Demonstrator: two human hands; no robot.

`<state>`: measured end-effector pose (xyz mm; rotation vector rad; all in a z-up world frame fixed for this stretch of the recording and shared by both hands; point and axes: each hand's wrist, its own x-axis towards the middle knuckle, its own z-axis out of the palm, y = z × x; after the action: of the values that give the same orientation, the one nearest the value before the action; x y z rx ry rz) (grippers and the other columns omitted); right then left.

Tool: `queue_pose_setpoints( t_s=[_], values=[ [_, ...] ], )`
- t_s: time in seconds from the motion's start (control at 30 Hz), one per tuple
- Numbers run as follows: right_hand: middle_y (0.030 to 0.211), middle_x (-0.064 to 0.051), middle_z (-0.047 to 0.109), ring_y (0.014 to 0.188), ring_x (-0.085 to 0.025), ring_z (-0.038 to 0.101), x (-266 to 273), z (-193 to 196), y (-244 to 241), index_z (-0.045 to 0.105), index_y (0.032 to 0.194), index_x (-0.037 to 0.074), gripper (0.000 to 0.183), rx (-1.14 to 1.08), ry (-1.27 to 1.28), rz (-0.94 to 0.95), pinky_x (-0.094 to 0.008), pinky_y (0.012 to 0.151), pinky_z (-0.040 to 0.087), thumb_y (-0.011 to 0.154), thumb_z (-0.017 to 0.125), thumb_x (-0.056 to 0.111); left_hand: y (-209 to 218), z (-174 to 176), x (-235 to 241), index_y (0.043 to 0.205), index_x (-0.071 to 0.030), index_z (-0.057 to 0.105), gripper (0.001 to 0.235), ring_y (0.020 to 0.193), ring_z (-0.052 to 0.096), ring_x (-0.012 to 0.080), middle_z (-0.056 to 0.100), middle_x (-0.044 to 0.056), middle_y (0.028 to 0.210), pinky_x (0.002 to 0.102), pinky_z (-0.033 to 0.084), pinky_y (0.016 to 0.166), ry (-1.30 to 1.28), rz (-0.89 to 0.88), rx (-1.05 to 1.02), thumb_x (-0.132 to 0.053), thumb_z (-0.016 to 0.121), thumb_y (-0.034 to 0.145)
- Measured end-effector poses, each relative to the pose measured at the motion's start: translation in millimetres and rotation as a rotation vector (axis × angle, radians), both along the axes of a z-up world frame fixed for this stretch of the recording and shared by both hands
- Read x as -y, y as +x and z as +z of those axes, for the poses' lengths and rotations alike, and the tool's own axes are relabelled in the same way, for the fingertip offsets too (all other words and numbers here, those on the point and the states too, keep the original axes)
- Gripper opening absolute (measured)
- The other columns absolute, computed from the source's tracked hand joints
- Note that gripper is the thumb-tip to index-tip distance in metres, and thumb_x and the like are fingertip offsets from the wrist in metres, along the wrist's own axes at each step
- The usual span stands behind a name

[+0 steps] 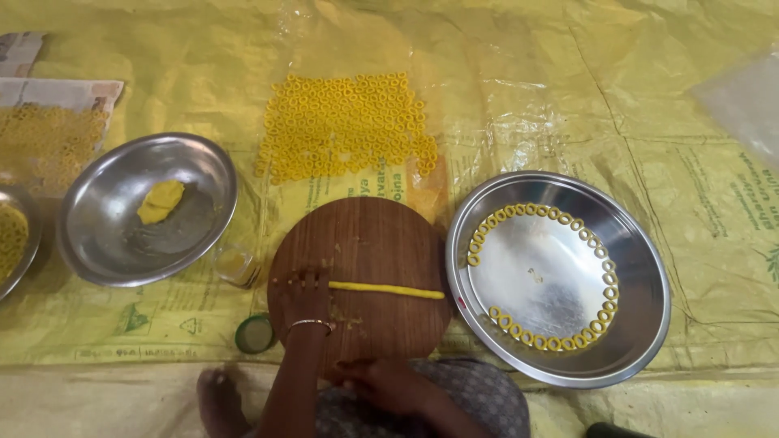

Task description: The person rolls yellow dough into thin ropes on a wooden board, then pinches off small segments and forms them into rings. The finished rings are placed into a metal tray in a circular pattern. The person repeats this process throughout the clip.

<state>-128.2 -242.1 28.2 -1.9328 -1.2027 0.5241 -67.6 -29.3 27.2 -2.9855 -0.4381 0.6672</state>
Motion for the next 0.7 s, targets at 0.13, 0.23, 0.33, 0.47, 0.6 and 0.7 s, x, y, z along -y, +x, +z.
queue_pose_setpoints(
  t_s=[0.13, 0.23, 0.33, 0.47, 0.6, 0.7],
  values=[
    [0.113, -0.017, 0.074, 0.096, -0.030, 0.072, 25, -17, 28, 0.065, 0.132, 0.005, 0.033, -0.266, 0.072, -0.300, -0.039, 0.083, 0.056, 0.105, 0.057, 0.022, 12, 1, 3, 0.156, -0.021, 0.028, 0.113, 0.151, 0.026, 0.0393, 0.031, 0.012, 0.160, 0.067, 0.022, 0.120, 0.065, -0.054, 0.010, -0.030, 0.097, 0.066],
    [0.088, -0.013, 0.075, 0.075, -0.022, 0.071, 39, -17, 44, 0.069, 0.125, 0.010, 0.032, -0.467, -0.129, -0.528, -0.034, 0.070, 0.056, 0.102, 0.056, 0.028, 14, 10, -6, 0.157, -0.021, 0.024, 0.125, 0.151, 0.025, 0.0392, 0.029, 0.009, 0.160, 0.064, 0.027, 0.120, -0.029, -0.047, -0.061, -0.034, 0.100, 0.060],
    [0.088, -0.008, 0.075, 0.074, -0.017, 0.070, 43, -16, 56, 0.071, 0.115, 0.005, 0.029, -0.499, 0.100, -0.582, -0.032, 0.069, 0.057, 0.103, 0.055, 0.026, 19, 20, -6, 0.158, -0.021, 0.021, 0.131, 0.151, 0.023, 0.0414, 0.026, 0.009, 0.162, 0.063, 0.028, 0.119, -0.066, -0.031, -0.122, -0.036, 0.103, 0.057],
    [0.086, -0.009, 0.078, 0.079, -0.018, 0.074, 39, -25, 75, 0.073, 0.108, 0.006, 0.024, -0.311, 0.091, -0.610, -0.032, 0.072, 0.057, 0.100, 0.057, 0.022, 20, 35, -5, 0.157, -0.018, 0.023, 0.129, 0.150, 0.021, 0.0454, 0.026, 0.013, 0.161, 0.063, 0.027, 0.118, -0.006, -0.119, -0.152, -0.040, 0.103, 0.057],
    [0.099, -0.015, 0.077, 0.090, -0.027, 0.074, 39, -38, 70, 0.074, 0.106, 0.003, 0.020, -0.159, 0.069, -0.376, -0.038, 0.080, 0.058, 0.093, 0.063, 0.014, 12, 42, -13, 0.151, -0.019, 0.029, 0.118, 0.149, 0.026, 0.0386, 0.033, 0.008, 0.155, 0.067, 0.023, 0.122, -0.073, -0.120, -0.031, -0.043, 0.099, 0.059],
    [0.103, -0.017, 0.076, 0.096, -0.034, 0.072, 28, -53, 46, 0.075, 0.108, 0.003, 0.021, -0.135, -0.017, -0.251, -0.042, 0.086, 0.056, 0.092, 0.066, 0.013, 5, 32, -18, 0.150, -0.021, 0.032, 0.115, 0.148, 0.029, 0.0356, 0.036, 0.008, 0.153, 0.064, 0.027, 0.121, -0.099, -0.099, -0.030, -0.044, 0.099, 0.059]
  ],
)
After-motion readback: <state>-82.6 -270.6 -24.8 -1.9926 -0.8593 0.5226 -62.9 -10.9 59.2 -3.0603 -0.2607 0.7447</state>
